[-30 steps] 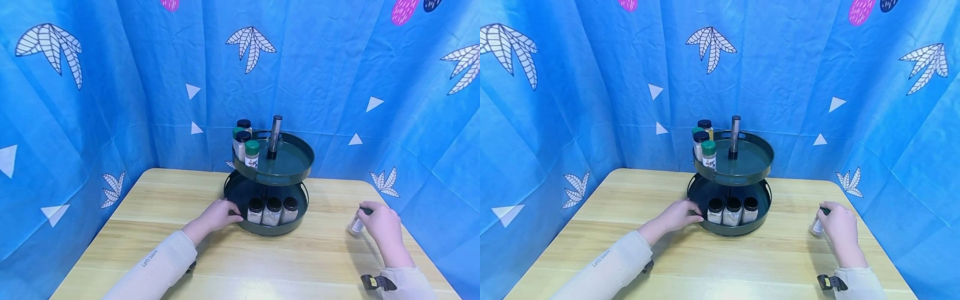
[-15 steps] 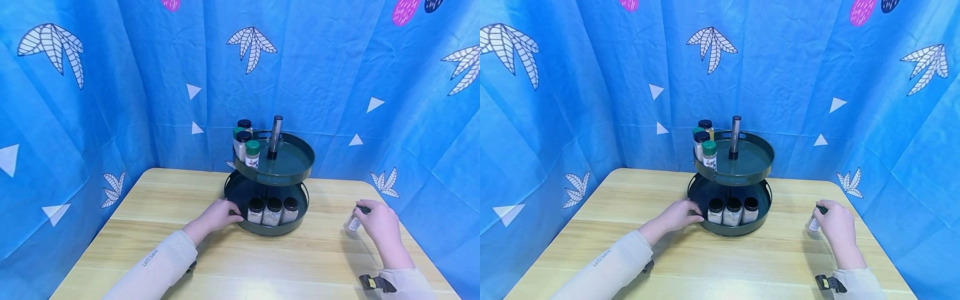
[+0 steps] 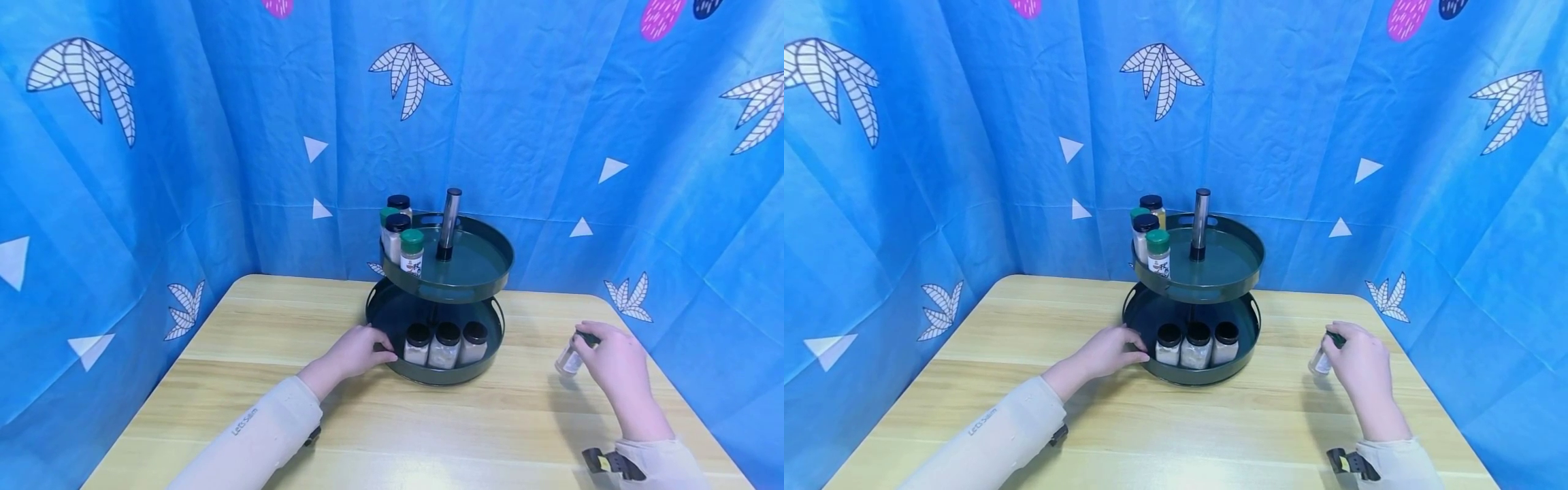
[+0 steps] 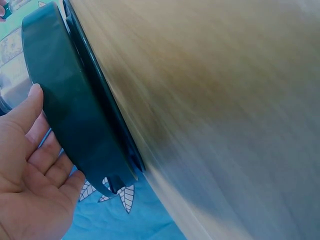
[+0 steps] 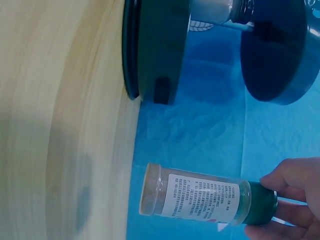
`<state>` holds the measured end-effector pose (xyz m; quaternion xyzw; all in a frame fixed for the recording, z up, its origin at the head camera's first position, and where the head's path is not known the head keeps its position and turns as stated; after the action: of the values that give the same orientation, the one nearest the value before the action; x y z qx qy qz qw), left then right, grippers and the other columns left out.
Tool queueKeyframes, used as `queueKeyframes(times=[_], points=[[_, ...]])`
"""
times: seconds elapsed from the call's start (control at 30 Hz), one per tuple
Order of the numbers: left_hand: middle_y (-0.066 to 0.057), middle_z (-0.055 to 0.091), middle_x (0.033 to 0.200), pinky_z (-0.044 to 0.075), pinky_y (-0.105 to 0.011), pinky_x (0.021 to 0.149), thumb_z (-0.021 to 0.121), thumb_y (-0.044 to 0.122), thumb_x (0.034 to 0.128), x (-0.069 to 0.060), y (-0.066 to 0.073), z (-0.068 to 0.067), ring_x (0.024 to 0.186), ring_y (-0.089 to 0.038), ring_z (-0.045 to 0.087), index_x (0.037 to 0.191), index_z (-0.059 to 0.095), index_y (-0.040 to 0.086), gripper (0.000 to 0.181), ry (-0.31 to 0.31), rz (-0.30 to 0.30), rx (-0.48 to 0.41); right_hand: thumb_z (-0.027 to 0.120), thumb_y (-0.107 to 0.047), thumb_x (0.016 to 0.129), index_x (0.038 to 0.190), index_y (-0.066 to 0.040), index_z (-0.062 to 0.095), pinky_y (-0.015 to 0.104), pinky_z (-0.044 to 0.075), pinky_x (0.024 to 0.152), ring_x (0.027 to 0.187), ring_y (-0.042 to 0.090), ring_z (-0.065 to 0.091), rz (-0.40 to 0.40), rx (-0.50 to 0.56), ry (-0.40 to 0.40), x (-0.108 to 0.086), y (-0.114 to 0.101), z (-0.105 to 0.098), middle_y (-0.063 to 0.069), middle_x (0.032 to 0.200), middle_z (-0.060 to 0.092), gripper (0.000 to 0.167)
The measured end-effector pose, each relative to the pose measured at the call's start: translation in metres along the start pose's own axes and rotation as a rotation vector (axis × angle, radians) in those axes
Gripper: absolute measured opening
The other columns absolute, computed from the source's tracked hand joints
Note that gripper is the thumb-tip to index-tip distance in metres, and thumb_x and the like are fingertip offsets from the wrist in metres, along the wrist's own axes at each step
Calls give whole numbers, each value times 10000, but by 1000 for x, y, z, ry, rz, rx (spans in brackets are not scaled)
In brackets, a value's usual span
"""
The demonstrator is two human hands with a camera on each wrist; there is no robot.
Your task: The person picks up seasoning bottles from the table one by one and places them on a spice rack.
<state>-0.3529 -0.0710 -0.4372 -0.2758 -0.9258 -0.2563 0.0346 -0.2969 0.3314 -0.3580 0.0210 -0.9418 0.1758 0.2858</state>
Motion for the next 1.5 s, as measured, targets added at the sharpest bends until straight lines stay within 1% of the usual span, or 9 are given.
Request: queueKeyframes(times=[0.17, 0.43, 0.6, 0.83, 0.9, 1.03, 1.13, 1.3, 1.5], points=[[69, 732, 883, 544, -341, 839, 765, 282, 898, 0, 0, 0, 901, -159, 679, 900, 777, 164, 119, -2, -3, 4, 739, -64, 830, 1069, 41, 737, 315, 358, 458, 495, 139, 488, -28, -4, 26, 0, -9, -2, 281, 1053, 701, 261], [72, 734, 882, 544, -339, 841, 763, 294, 900, 0, 1, 0, 904, -159, 682, 901, 779, 168, 127, 0, 0, 13, 727, -61, 844, 1093, 37, 729, 299, 317, 417, 458, 133, 402, -27, 18, 12, -2, -19, -1, 284, 1097, 691, 267], [71, 734, 883, 544, -340, 842, 763, 297, 899, 0, 1, 0, 905, -160, 682, 901, 779, 167, 131, -2, -2, 11, 724, -60, 842, 1097, 40, 724, 299, 338, 429, 571, 252, 576, -41, 17, 8, -1, -24, -1, 289, 1106, 686, 274], [75, 733, 879, 544, -338, 839, 765, 293, 897, 0, 0, 0, 902, -156, 681, 896, 779, 169, 124, -2, 0, 9, 729, -59, 839, 1086, 29, 734, 331, 366, 451, 612, 303, 613, -68, 24, 1, 2, -35, 1, 272, 1106, 694, 262], [74, 734, 881, 544, -336, 842, 764, 297, 898, 0, 0, 0, 905, -154, 681, 897, 779, 169, 129, -2, 0, 10, 733, -56, 836, 1082, 26, 736, 347, 389, 461, 687, 351, 655, -77, 24, 6, 2, -38, 0, 267, 1104, 697, 259], [74, 734, 877, 545, -334, 836, 765, 297, 897, 0, -1, 1, 901, -153, 681, 895, 779, 167, 130, 1, 3, 13, 734, -52, 829, 1073, 19, 740, 450, 479, 536, 834, 429, 683, -100, 29, 25, 3, -44, 1, 260, 1104, 699, 254], [74, 733, 876, 545, -333, 836, 764, 299, 898, 0, -1, 0, 900, -152, 681, 895, 779, 166, 134, 2, 2, 14, 734, -49, 825, 1069, 17, 741, 513, 512, 601, 886, 447, 682, -120, 33, 40, 5, -49, 1, 259, 1105, 699, 252], [64, 736, 882, 545, -340, 841, 767, 299, 895, -1, 1, -1, 907, -160, 683, 898, 778, 160, 139, 8, 5, 10, 738, -31, 824, 1069, 18, 741, 552, 530, 658, 928, 449, 681, -141, 52, 57, 5, -56, 1, 252, 1107, 702, 250], [65, 737, 881, 546, -338, 837, 768, 291, 894, 0, 1, -1, 903, -160, 685, 897, 780, 157, 135, 11, 16, 16, 746, -16, 820, 1061, 21, 744, 517, 530, 616, 893, 427, 695, -166, 74, 80, 5, -61, 3, 245, 1103, 707, 243]])
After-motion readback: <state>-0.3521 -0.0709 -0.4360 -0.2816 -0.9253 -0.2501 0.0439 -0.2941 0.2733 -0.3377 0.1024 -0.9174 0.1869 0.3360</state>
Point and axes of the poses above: each hand's wrist, its own x-axis towards the middle knuckle, its own z-axis out of the palm, y = z × x, the point moved 8 cm from there along x, towards the middle knuckle
